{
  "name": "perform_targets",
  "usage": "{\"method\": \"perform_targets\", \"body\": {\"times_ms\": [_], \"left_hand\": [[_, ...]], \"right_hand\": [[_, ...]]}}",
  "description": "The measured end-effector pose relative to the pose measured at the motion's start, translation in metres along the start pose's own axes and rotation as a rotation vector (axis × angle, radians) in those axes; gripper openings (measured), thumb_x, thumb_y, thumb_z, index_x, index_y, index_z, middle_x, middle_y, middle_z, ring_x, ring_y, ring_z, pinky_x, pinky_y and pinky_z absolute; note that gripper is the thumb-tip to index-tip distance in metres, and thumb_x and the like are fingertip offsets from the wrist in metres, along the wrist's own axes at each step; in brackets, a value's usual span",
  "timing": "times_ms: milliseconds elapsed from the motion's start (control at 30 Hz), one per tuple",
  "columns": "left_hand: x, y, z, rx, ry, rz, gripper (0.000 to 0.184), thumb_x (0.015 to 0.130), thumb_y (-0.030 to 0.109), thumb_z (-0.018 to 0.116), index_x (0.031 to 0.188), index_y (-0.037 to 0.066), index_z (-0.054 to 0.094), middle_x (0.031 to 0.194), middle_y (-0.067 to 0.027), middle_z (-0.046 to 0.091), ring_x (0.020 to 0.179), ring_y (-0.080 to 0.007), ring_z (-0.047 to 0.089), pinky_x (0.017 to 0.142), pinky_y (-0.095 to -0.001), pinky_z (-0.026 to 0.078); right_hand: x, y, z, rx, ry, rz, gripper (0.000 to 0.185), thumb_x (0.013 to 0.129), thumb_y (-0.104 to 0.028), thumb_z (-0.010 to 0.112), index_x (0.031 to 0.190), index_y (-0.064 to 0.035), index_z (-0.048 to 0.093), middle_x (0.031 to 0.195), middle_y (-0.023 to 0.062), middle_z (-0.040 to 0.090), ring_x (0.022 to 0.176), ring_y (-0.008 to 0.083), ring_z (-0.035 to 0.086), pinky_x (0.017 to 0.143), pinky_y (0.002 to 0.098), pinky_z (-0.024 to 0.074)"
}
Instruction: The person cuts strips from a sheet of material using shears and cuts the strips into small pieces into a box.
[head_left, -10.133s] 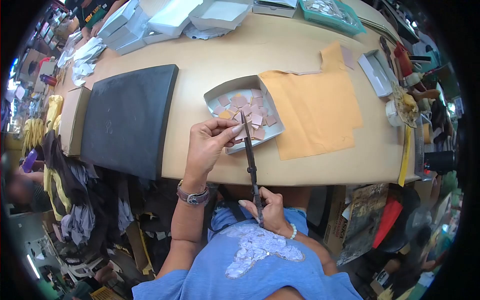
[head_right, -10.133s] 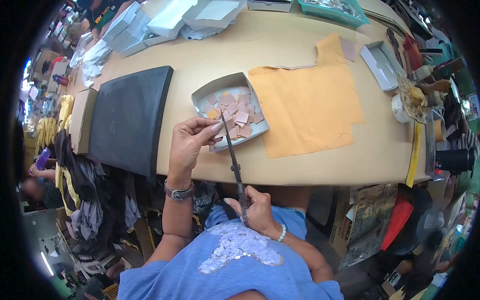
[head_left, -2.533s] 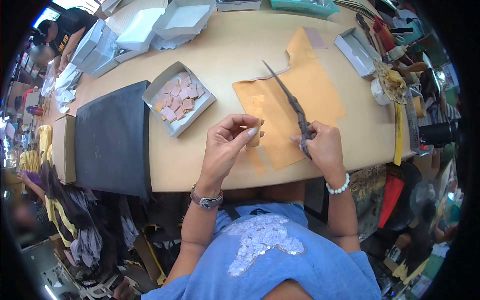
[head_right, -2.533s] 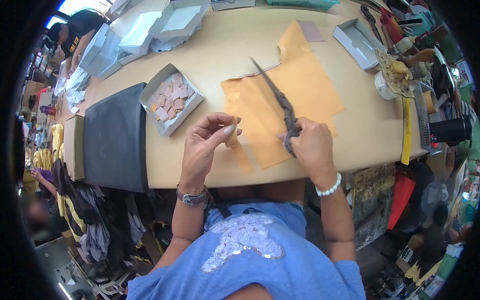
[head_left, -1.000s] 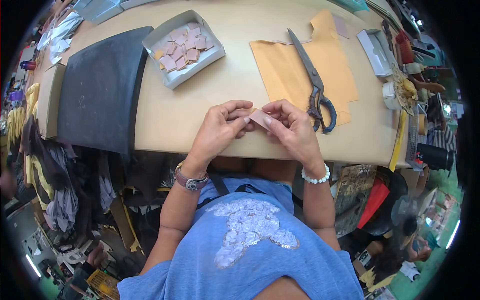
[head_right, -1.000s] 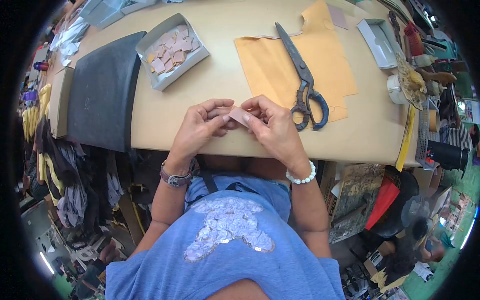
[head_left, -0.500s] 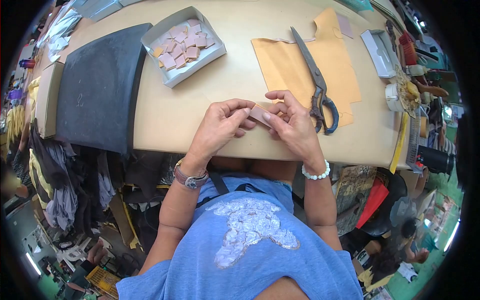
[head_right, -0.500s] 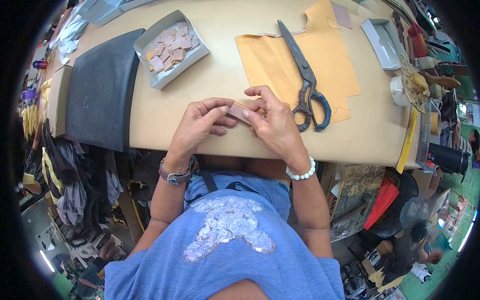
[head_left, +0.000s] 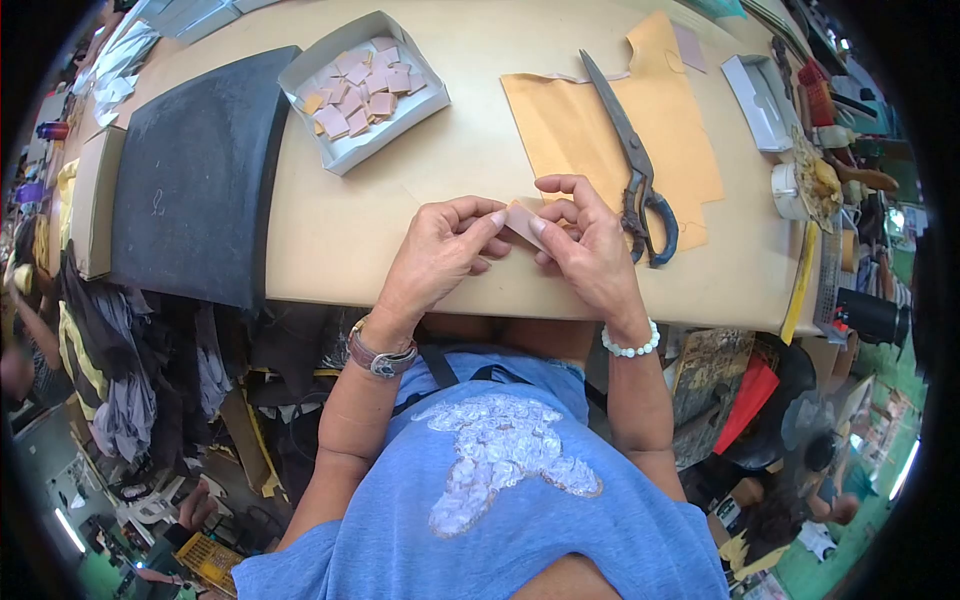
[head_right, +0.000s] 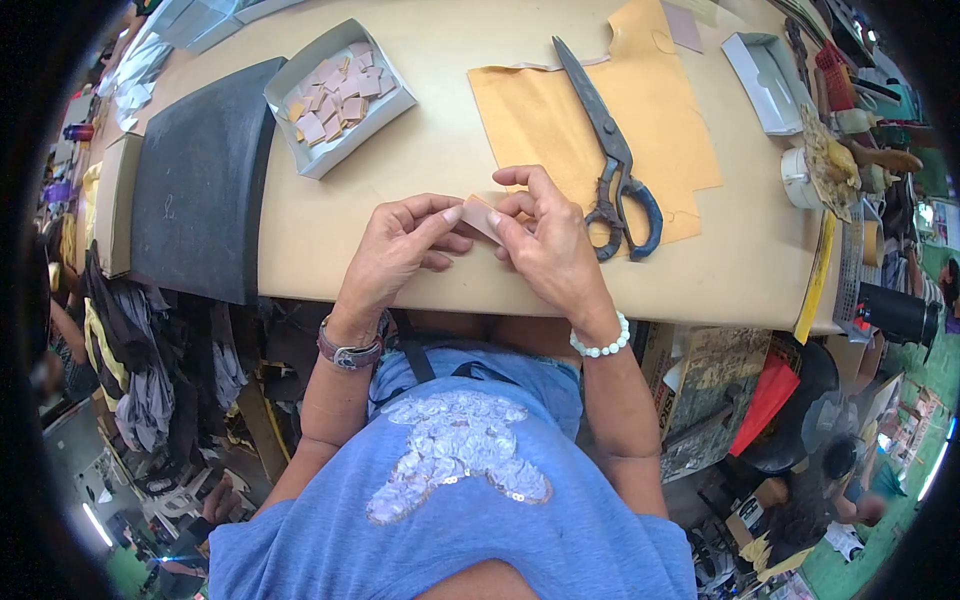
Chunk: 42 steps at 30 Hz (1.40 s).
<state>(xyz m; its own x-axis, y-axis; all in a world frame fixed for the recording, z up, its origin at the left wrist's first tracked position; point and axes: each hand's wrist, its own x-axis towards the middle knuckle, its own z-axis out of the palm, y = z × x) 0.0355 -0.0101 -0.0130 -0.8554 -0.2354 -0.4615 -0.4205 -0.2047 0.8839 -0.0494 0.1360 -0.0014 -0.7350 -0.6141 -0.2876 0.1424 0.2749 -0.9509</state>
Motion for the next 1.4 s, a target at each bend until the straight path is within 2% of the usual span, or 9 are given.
{"method": "perform_targets", "body": {"times_ms": [400, 700, 900, 1000, 1200, 1300, 1400], "left_hand": [[0.002, 0.004, 0.001, 0.044, -0.004, 0.011, 0.03, 0.087, 0.021, 0.055, 0.102, -0.004, 0.059, 0.08, -0.0084, 0.064, 0.069, -0.0113, 0.061, 0.056, -0.0223, 0.049], [0.017, 0.011, 0.001, 0.205, -0.013, 0.166, 0.026, 0.083, 0.017, 0.059, 0.095, -0.006, 0.061, 0.076, -0.0088, 0.065, 0.067, -0.0116, 0.062, 0.057, -0.0218, 0.047], [0.018, 0.011, 0.002, 0.119, -0.03, 0.13, 0.024, 0.083, 0.014, 0.059, 0.096, -0.006, 0.061, 0.074, -0.0068, 0.064, 0.064, -0.0082, 0.058, 0.054, -0.0199, 0.045], [0.02, 0.01, -0.002, 0.151, -0.076, 0.086, 0.029, 0.084, 0.018, 0.059, 0.104, -0.003, 0.059, 0.082, -0.006, 0.064, 0.068, -0.0077, 0.06, 0.056, -0.0179, 0.047], [0.02, 0.012, 0.0, 0.142, -0.048, 0.052, 0.028, 0.084, 0.018, 0.059, 0.103, -0.003, 0.06, 0.082, -0.0064, 0.064, 0.07, -0.0089, 0.061, 0.056, -0.0178, 0.047], [0.019, 0.011, 0.002, 0.107, -0.012, 0.077, 0.023, 0.084, 0.014, 0.057, 0.098, -0.003, 0.063, 0.075, -0.0044, 0.064, 0.064, -0.0064, 0.058, 0.053, -0.0176, 0.044], [0.019, 0.011, 0.002, 0.106, -0.014, 0.067, 0.023, 0.084, 0.015, 0.057, 0.098, -0.003, 0.063, 0.075, -0.0043, 0.064, 0.065, -0.006, 0.058, 0.053, -0.0179, 0.045]], "right_hand": [[0.001, 0.004, 0.001, 0.081, 0.021, 0.017, 0.029, 0.083, -0.001, 0.048, 0.11, 0.0035, 0.042, 0.077, 0.0064, 0.059, 0.059, 0.009, 0.058, 0.052, 0.0215, 0.0473], [0.001, 0.009, 0.001, 0.121, 0.031, 0.023, 0.027, 0.083, -0.001, 0.048, 0.11, 0.0033, 0.042, 0.077, 0.0061, 0.059, 0.059, 0.0093, 0.058, 0.051, 0.0213, 0.0483], [0.001, 0.007, 0.001, 0.13, 0.06, 0.033, 0.027, 0.084, -0.001, 0.049, 0.11, 0.0023, 0.042, 0.077, 0.0057, 0.059, 0.059, 0.009, 0.058, 0.05, 0.0205, 0.048], [0.001, 0.006, 0.001, 0.13, 0.06, 0.04, 0.026, 0.084, -0.001, 0.049, 0.109, 0.0022, 0.042, 0.078, 0.0058, 0.059, 0.06, 0.009, 0.058, 0.05, 0.0205, 0.0481], [0.001, 0.005, 0.004, 0.169, 0.093, 0.051, 0.027, 0.084, -0.003, 0.051, 0.109, 0.0024, 0.043, 0.078, 0.0064, 0.059, 0.06, 0.0093, 0.059, 0.051, 0.0203, 0.0483], [0.002, 0.005, 0.005, 0.16, 0.102, 0.063, 0.026, 0.084, -0.003, 0.051, 0.108, 0.0028, 0.043, 0.078, 0.0069, 0.059, 0.06, 0.0097, 0.059, 0.052, 0.0204, 0.0486], [0.002, 0.005, 0.005, 0.146, 0.105, 0.065, 0.026, 0.084, -0.003, 0.051, 0.108, 0.0032, 0.043, 0.078, 0.0072, 0.06, 0.06, 0.0099, 0.059, 0.052, 0.0205, 0.0487]]}}
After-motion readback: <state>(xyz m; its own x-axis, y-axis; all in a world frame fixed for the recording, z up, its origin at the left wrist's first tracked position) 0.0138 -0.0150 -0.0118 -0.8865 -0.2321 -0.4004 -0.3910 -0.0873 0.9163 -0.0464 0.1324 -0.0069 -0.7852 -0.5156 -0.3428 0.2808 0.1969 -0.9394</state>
